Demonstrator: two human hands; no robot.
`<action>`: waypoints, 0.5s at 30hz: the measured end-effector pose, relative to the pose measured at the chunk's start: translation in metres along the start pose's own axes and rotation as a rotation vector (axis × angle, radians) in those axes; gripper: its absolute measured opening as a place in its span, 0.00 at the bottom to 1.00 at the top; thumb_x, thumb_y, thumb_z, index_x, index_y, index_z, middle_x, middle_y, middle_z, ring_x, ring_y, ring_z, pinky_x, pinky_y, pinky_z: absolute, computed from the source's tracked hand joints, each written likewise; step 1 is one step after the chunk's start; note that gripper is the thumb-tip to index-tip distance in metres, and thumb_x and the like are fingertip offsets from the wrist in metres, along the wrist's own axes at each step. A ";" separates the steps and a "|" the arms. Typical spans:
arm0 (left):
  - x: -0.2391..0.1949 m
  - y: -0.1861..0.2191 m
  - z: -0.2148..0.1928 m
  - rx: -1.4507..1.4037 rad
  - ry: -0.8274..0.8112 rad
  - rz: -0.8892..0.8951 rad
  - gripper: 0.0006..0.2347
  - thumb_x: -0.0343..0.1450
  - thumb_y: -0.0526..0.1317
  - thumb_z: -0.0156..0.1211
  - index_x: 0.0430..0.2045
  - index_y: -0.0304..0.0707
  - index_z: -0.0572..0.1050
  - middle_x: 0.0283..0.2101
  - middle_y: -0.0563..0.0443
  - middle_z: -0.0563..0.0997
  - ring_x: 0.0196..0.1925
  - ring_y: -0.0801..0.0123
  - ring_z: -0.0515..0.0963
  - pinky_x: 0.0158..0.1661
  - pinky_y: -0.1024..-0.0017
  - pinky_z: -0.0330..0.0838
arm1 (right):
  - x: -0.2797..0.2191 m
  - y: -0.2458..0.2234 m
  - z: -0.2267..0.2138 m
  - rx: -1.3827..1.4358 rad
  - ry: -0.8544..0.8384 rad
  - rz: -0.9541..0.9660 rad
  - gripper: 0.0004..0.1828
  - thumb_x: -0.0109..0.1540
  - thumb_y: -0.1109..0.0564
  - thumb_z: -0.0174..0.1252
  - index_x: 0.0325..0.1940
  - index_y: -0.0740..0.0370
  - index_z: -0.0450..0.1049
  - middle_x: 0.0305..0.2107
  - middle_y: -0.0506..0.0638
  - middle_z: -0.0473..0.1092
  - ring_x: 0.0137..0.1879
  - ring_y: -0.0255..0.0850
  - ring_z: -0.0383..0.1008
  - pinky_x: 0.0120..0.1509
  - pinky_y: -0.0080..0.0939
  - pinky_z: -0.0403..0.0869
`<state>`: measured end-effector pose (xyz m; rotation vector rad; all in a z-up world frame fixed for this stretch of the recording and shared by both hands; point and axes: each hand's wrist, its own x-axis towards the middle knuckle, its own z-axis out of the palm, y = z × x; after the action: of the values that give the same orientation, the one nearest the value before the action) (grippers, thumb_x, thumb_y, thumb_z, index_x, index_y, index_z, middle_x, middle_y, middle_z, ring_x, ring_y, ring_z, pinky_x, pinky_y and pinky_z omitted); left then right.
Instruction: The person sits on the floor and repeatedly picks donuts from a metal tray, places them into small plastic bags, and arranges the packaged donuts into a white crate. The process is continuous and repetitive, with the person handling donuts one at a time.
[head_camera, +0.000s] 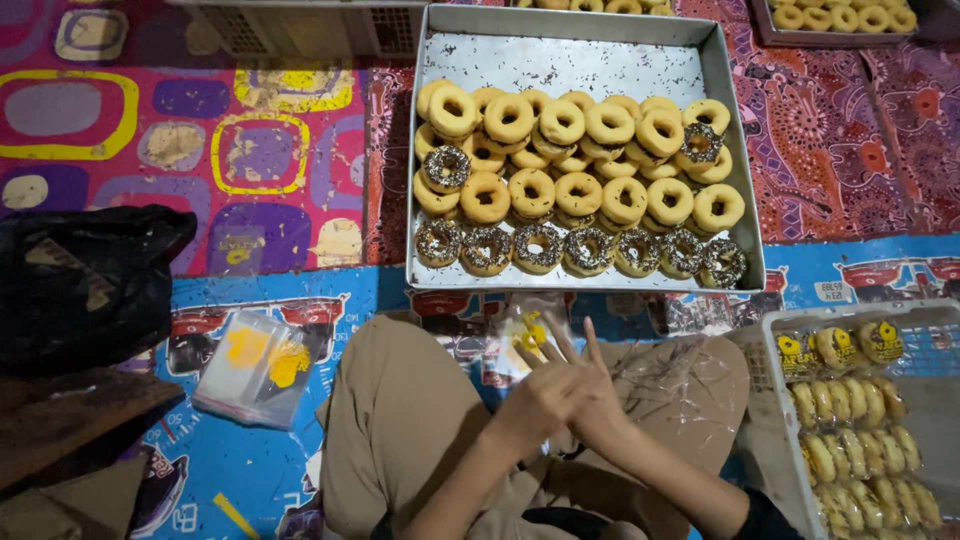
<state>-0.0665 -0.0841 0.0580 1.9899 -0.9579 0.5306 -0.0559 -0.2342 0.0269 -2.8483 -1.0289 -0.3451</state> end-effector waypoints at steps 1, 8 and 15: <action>0.000 0.004 -0.001 0.000 0.009 0.102 0.09 0.73 0.32 0.59 0.47 0.34 0.74 0.46 0.43 0.80 0.50 0.57 0.82 0.53 0.63 0.79 | 0.004 0.004 0.000 -0.026 0.138 -0.035 0.33 0.59 0.54 0.52 0.71 0.48 0.64 0.67 0.58 0.61 0.77 0.51 0.50 0.77 0.72 0.35; -0.016 -0.041 -0.023 -0.626 0.759 -0.438 0.32 0.68 0.64 0.55 0.56 0.37 0.66 0.62 0.48 0.63 0.65 0.66 0.65 0.61 0.64 0.65 | 0.038 -0.010 -0.007 0.652 0.199 0.075 0.40 0.65 0.42 0.59 0.76 0.58 0.55 0.71 0.59 0.56 0.80 0.54 0.49 0.81 0.66 0.43; -0.105 -0.148 -0.069 -1.886 1.304 -0.430 0.11 0.81 0.46 0.58 0.40 0.35 0.74 0.39 0.47 0.77 0.41 0.65 0.76 0.46 0.67 0.76 | 0.194 0.039 0.002 0.995 0.234 0.159 0.28 0.58 0.35 0.67 0.46 0.61 0.82 0.38 0.51 0.81 0.44 0.45 0.83 0.53 0.42 0.79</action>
<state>-0.0163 0.0704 -0.0481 -0.0896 0.0873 0.2729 0.1146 -0.1441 0.0713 -1.9142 -0.6462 -0.0925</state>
